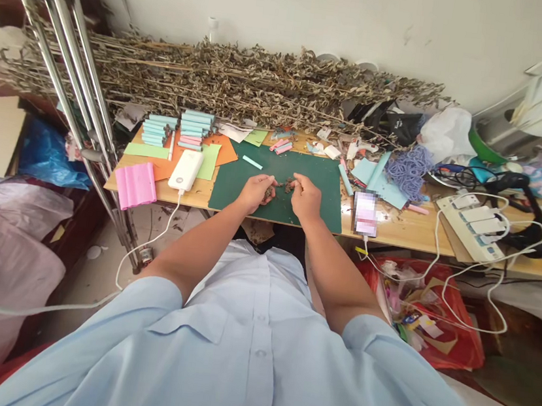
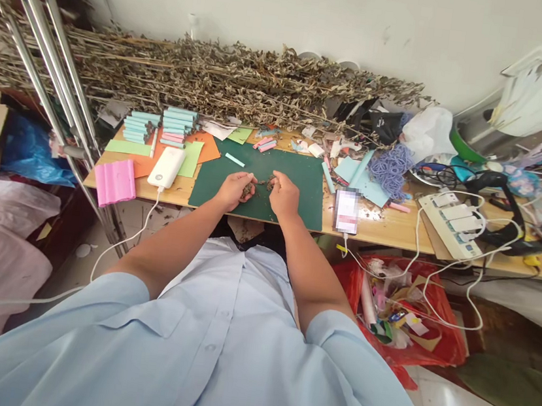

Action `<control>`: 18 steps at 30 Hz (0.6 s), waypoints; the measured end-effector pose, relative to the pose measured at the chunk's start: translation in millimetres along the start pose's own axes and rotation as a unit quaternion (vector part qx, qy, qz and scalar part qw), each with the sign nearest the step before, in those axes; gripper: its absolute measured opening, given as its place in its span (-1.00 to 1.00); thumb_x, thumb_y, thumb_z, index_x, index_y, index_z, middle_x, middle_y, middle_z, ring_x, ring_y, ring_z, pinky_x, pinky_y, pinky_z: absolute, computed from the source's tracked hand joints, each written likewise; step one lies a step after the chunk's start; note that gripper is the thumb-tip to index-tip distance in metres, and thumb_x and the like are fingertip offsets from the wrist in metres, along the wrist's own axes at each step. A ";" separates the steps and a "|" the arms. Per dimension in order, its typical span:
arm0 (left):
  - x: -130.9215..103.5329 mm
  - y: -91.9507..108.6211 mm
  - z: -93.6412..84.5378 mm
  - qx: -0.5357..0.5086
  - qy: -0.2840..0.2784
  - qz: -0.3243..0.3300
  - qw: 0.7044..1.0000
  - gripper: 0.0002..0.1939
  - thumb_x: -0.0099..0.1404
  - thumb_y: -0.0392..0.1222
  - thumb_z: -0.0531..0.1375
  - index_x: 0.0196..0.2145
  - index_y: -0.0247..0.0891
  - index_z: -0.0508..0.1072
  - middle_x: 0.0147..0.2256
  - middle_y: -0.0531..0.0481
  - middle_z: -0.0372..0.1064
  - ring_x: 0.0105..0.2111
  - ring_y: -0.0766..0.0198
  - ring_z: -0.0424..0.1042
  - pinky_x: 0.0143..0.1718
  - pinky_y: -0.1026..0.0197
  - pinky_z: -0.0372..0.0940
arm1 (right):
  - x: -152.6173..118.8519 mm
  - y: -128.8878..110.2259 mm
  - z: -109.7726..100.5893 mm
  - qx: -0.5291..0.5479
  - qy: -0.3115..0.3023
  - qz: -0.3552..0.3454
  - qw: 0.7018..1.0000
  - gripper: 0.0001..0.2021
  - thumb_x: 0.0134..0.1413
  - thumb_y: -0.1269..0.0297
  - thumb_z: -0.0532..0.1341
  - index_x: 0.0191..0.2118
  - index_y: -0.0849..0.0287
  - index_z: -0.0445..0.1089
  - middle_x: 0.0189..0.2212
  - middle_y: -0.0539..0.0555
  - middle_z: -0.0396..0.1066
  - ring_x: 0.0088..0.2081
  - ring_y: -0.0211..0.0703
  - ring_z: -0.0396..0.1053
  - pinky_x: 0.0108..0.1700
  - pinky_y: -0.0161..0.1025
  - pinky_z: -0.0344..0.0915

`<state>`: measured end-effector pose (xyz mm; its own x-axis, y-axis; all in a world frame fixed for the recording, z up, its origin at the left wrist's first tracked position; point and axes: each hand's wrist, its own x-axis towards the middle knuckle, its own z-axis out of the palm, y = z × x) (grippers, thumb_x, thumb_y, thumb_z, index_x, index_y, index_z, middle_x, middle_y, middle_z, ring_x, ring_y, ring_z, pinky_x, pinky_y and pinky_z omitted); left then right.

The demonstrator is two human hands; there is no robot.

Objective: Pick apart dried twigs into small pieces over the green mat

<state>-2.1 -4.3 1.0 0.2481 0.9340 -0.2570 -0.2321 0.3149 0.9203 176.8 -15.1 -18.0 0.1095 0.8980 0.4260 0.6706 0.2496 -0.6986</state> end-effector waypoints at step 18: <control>-3.2 5.5 -5.0 -0.061 0.007 0.001 0.998 -0.62 0.35 0.15 0.23 -0.32 -0.22 0.30 -0.58 0.10 0.29 -0.72 0.45 0.17 -0.68 0.37 -0.15 | -0.8 -10.2 4.1 -0.123 -0.131 -0.122 0.976 -0.76 0.32 0.34 0.19 -0.12 0.04 0.64 -0.03 0.13 0.59 0.09 0.12 0.29 0.16 0.11 0.18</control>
<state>-8.8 -4.8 5.4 0.2343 0.9366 -0.2606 -0.3457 0.3308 0.8781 166.8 -17.0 -13.6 -0.2449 0.8925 0.3788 0.8131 0.4018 -0.4212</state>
